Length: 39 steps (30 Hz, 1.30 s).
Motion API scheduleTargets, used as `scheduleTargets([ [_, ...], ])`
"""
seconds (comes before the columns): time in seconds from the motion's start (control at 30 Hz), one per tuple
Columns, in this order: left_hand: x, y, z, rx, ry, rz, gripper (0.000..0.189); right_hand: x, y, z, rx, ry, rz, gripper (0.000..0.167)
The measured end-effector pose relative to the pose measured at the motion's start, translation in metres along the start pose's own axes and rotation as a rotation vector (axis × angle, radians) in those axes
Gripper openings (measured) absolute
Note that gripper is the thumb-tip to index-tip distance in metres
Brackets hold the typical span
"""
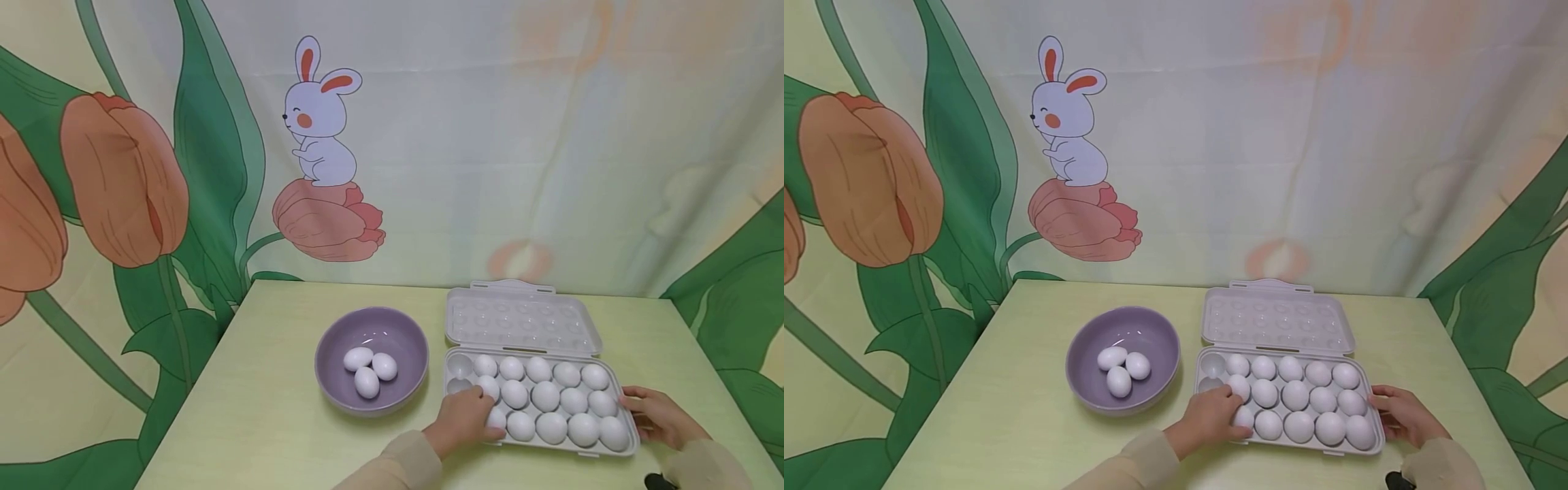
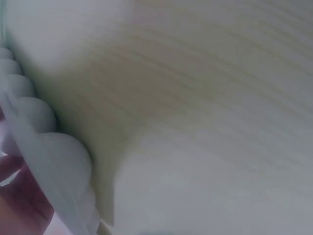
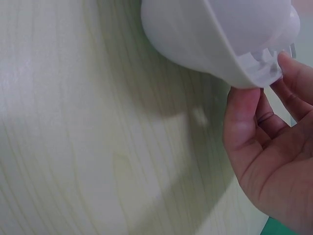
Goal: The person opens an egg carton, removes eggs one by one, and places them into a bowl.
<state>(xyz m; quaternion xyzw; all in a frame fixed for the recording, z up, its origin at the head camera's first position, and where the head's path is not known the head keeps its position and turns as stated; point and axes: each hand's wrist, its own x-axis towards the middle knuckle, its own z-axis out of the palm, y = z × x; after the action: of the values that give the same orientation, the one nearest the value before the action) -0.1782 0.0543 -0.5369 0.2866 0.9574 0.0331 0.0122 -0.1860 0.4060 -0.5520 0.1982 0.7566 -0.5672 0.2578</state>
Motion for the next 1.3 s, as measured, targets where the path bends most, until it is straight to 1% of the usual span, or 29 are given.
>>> scheduleTargets([
  [0.1,-0.001,-0.003,0.005,0.024,0.064,0.035,0.042,0.000,0.000,0.000,-0.004,-0.001,-0.001,0.071],
  [0.17,-0.003,-0.005,0.006,0.016,0.099,0.044,0.042,0.000,0.001,0.000,-0.003,-0.001,0.002,0.071],
  [0.23,-0.004,-0.006,0.007,0.001,0.125,0.045,0.042,0.000,0.000,0.000,-0.004,-0.001,0.007,0.071],
  [0.33,-0.005,-0.007,0.006,-0.051,0.154,0.039,0.040,0.000,0.000,0.000,-0.008,-0.004,0.006,0.071],
  [0.4,-0.005,-0.007,0.004,-0.113,0.163,0.028,0.038,0.000,-0.001,0.000,-0.008,-0.003,0.006,0.071],
  [0.53,-0.004,-0.009,-0.001,-0.290,0.179,-0.001,0.036,-0.001,-0.001,0.000,-0.004,-0.003,0.008,0.073],
  [0.7,-0.004,-0.013,-0.008,-0.478,0.211,-0.041,0.032,-0.001,0.000,0.000,0.003,-0.001,0.012,0.075],
  [0.8,-0.005,-0.017,-0.014,-0.590,0.195,-0.093,0.030,0.000,0.001,0.000,0.001,-0.003,0.010,0.077],
  [0.9,-0.007,-0.022,-0.021,-0.662,0.173,-0.144,0.028,0.000,0.002,0.000,0.005,-0.003,0.004,0.076],
  [1.03,-0.011,-0.034,-0.031,-0.705,0.161,-0.172,0.026,-0.001,0.003,0.001,0.007,-0.002,-0.010,0.073],
  [1.17,-0.014,-0.049,-0.042,-0.737,0.177,-0.181,0.024,-0.002,0.002,0.001,-0.002,-0.008,-0.025,0.074],
  [1.27,-0.017,-0.062,-0.050,-0.720,0.194,-0.194,0.024,-0.003,0.002,0.002,-0.008,-0.009,-0.022,0.076],
  [1.3,-0.018,-0.066,-0.052,-0.704,0.192,-0.207,0.024,-0.003,0.002,0.002,-0.007,-0.007,-0.018,0.076],
])
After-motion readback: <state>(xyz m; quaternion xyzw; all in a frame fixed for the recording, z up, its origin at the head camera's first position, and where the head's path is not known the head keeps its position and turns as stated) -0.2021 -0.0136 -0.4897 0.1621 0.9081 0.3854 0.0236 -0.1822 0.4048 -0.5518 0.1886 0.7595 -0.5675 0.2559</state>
